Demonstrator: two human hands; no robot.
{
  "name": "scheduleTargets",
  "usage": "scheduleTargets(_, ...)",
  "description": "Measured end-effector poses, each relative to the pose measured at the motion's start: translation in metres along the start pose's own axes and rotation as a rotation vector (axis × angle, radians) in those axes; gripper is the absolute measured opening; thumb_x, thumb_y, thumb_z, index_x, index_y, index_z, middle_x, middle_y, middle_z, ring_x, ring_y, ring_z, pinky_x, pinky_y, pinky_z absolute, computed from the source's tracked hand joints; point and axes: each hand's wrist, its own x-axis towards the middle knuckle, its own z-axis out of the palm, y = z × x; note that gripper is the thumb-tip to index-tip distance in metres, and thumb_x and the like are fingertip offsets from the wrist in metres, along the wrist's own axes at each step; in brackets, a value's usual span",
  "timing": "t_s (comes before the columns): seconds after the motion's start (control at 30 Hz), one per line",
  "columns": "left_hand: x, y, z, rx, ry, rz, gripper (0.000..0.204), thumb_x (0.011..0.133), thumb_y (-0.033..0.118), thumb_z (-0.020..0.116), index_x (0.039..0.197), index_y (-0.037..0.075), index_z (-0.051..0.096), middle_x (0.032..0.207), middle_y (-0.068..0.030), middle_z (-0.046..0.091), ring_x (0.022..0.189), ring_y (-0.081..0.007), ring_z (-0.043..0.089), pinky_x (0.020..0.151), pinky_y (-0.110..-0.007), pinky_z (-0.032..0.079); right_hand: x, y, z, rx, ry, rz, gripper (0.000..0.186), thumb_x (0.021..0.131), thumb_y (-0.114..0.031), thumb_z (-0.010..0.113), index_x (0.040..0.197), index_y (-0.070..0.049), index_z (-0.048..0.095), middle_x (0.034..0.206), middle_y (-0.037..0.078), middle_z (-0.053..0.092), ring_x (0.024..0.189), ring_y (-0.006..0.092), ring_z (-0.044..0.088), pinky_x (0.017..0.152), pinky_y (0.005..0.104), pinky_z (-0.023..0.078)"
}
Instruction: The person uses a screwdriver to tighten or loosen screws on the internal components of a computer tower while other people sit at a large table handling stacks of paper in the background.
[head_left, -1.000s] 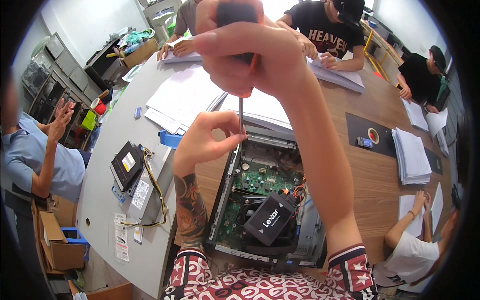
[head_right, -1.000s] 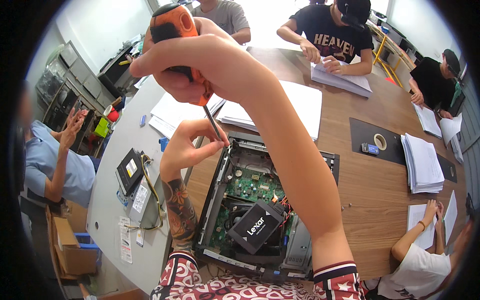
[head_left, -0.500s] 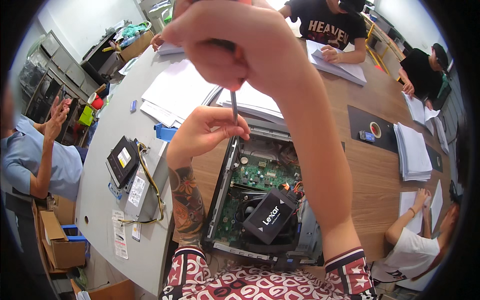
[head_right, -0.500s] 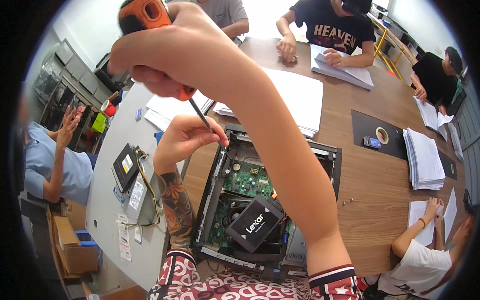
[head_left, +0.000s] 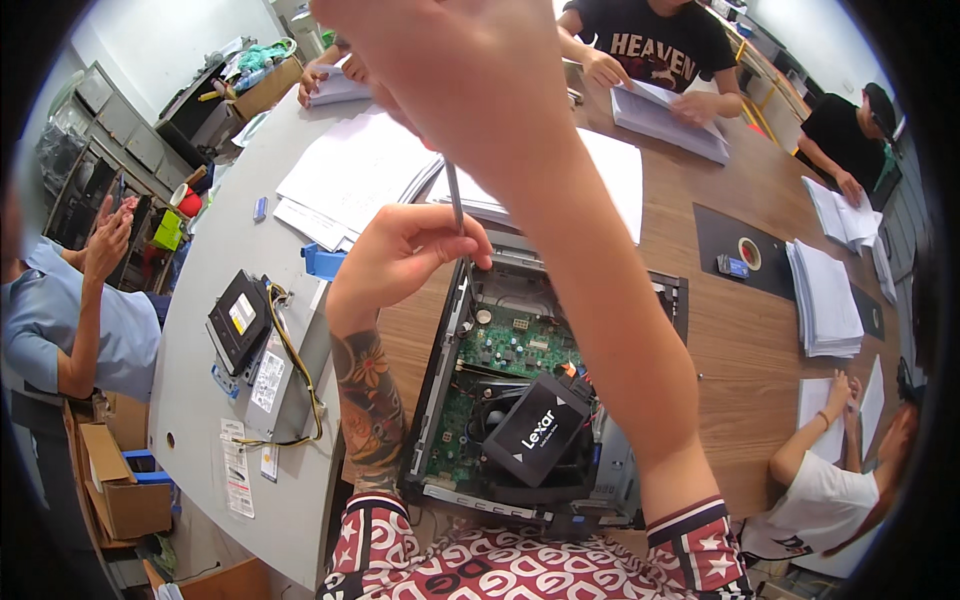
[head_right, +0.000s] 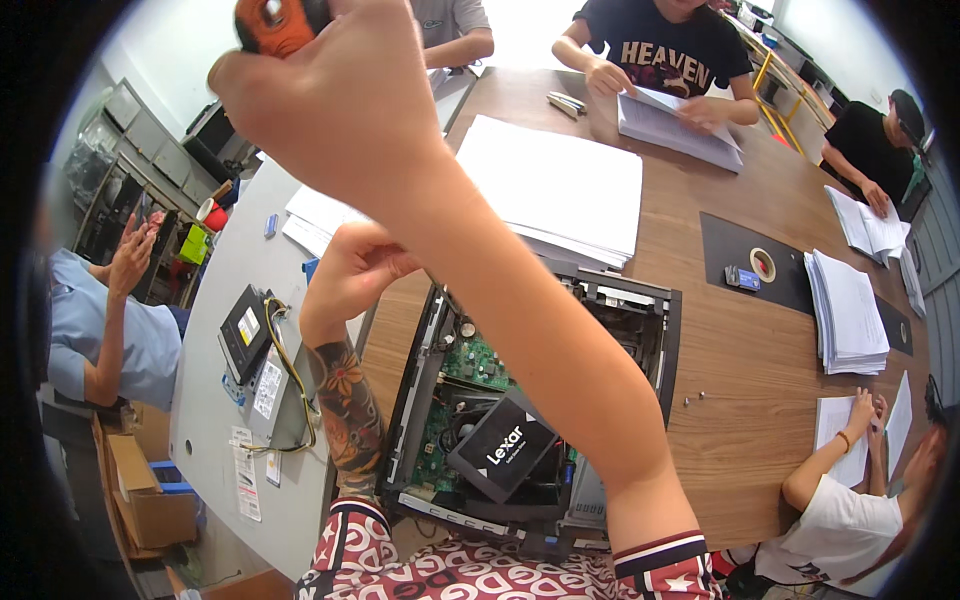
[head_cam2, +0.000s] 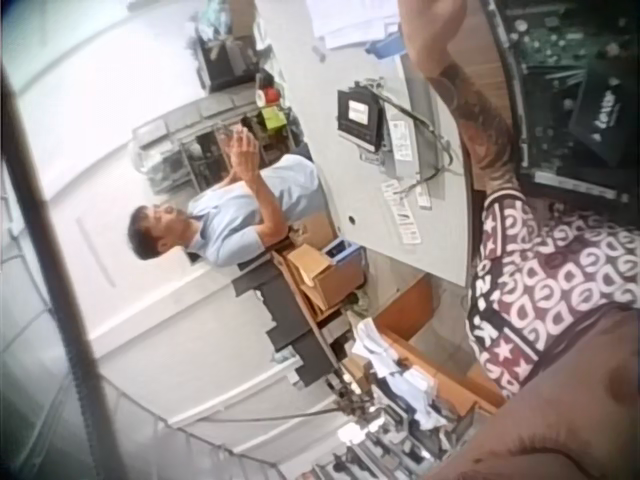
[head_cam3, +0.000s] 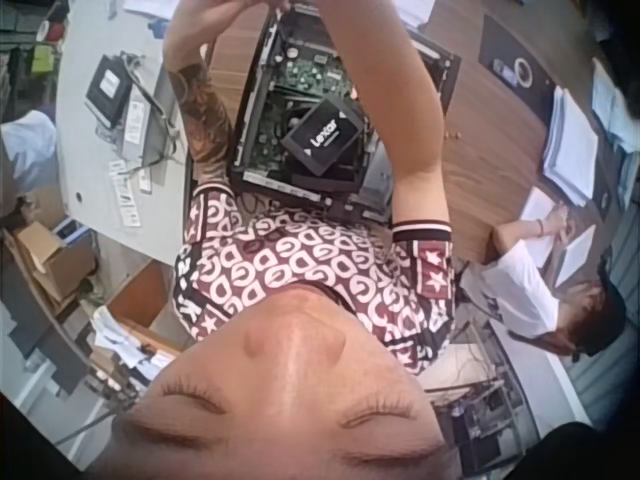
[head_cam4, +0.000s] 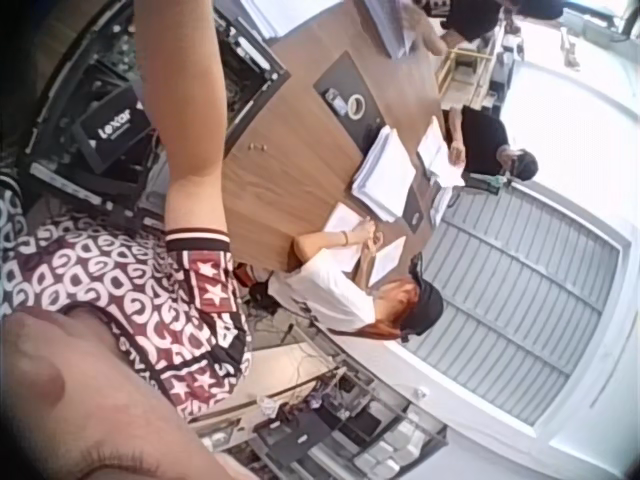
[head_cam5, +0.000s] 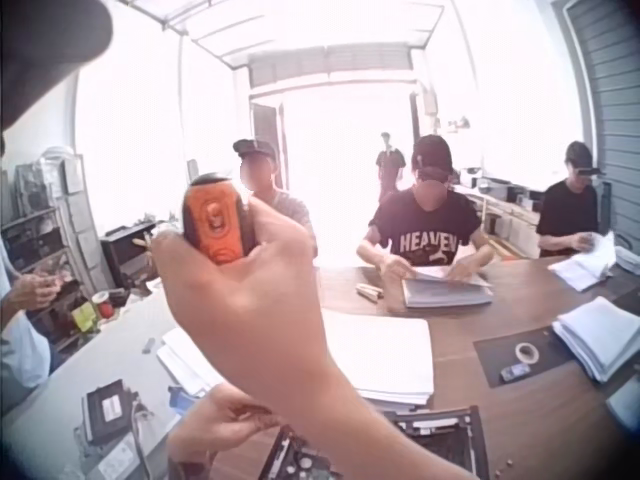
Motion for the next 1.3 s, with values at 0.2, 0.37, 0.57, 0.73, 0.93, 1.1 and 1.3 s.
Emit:
scheduleTargets(0.2,0.005,0.001,0.005,-0.023,-0.001,0.041,0.008,0.089,-0.008,0.059,0.091,-0.007,0.067,0.085,-0.0089,0.070,0.084,-0.0160,0.068,0.079,-0.029,0.053,0.000,-0.006,-0.002,-0.076,0.050,0.034,0.017,0.082,-0.013,0.066,0.073,-0.001,0.057,0.063,-0.001,0.053,0.058,0.0062,0.047,0.052,0.0263,0.038)
scheduleTargets(0.37,0.005,0.004,0.006,-0.016,-0.009,-0.011,0.008,0.089,-0.008,0.059,0.090,-0.006,0.067,0.084,-0.0083,0.070,0.084,-0.0154,0.067,0.079,-0.029,0.053,0.002,-0.008,-0.007,-0.017,0.013,0.100,0.013,0.081,-0.010,0.063,0.074,-0.002,0.057,0.062,-0.002,0.051,0.057,0.0061,0.045,0.052,0.0260,0.038)
scheduleTargets(0.57,0.003,0.003,0.003,-0.017,-0.003,-0.014,0.008,0.088,-0.008,0.060,0.089,-0.006,0.068,0.083,-0.0080,0.070,0.083,-0.0151,0.067,0.079,-0.029,0.052,0.001,-0.013,-0.007,0.073,0.057,0.162,0.014,0.080,-0.008,0.064,0.071,-0.002,0.055,0.061,-0.002,0.051,0.056,0.0060,0.045,0.051,0.0260,0.037)
scheduleTargets(0.73,0.006,0.010,0.009,-0.003,0.023,-0.011,0.008,0.088,-0.007,0.061,0.089,-0.005,0.068,0.084,-0.0079,0.071,0.082,-0.0148,0.067,0.078,-0.029,0.052,0.005,-0.008,-0.016,0.109,-0.023,0.084,0.016,0.080,-0.009,0.064,0.071,-0.003,0.054,0.061,-0.002,0.050,0.056,0.0063,0.044,0.052,0.0264,0.038)
scheduleTargets(0.93,0.003,-0.002,0.004,-0.090,-0.025,0.003,0.009,0.088,-0.009,0.059,0.091,-0.006,0.067,0.085,-0.0084,0.071,0.082,-0.0156,0.068,0.079,-0.029,0.053,0.005,-0.011,-0.012,0.018,-0.108,0.251,0.014,0.079,-0.008,0.065,0.071,-0.002,0.055,0.062,-0.001,0.051,0.057,0.0075,0.047,0.053,0.0272,0.039)
scheduleTargets(1.1,0.008,0.004,0.006,0.002,-0.030,0.009,0.009,0.088,-0.009,0.058,0.090,-0.007,0.067,0.084,-0.0088,0.070,0.083,-0.0158,0.068,0.079,-0.029,0.053,0.000,-0.004,-0.011,-0.112,0.021,-0.111,0.012,0.079,-0.008,0.066,0.075,-0.002,0.056,0.063,-0.001,0.052,0.057,0.0060,0.047,0.053,0.0255,0.039)
scheduleTargets(1.3,0.001,0.012,0.006,-0.003,0.013,-0.014,0.011,0.087,-0.010,0.059,0.091,-0.007,0.068,0.085,-0.0098,0.070,0.084,-0.0163,0.068,0.080,-0.029,0.053,-0.005,-0.009,-0.002,0.008,0.077,0.026,0.012,0.083,-0.008,0.066,0.078,-0.001,0.058,0.063,-0.001,0.054,0.055,0.0054,0.047,0.050,0.0236,0.039)
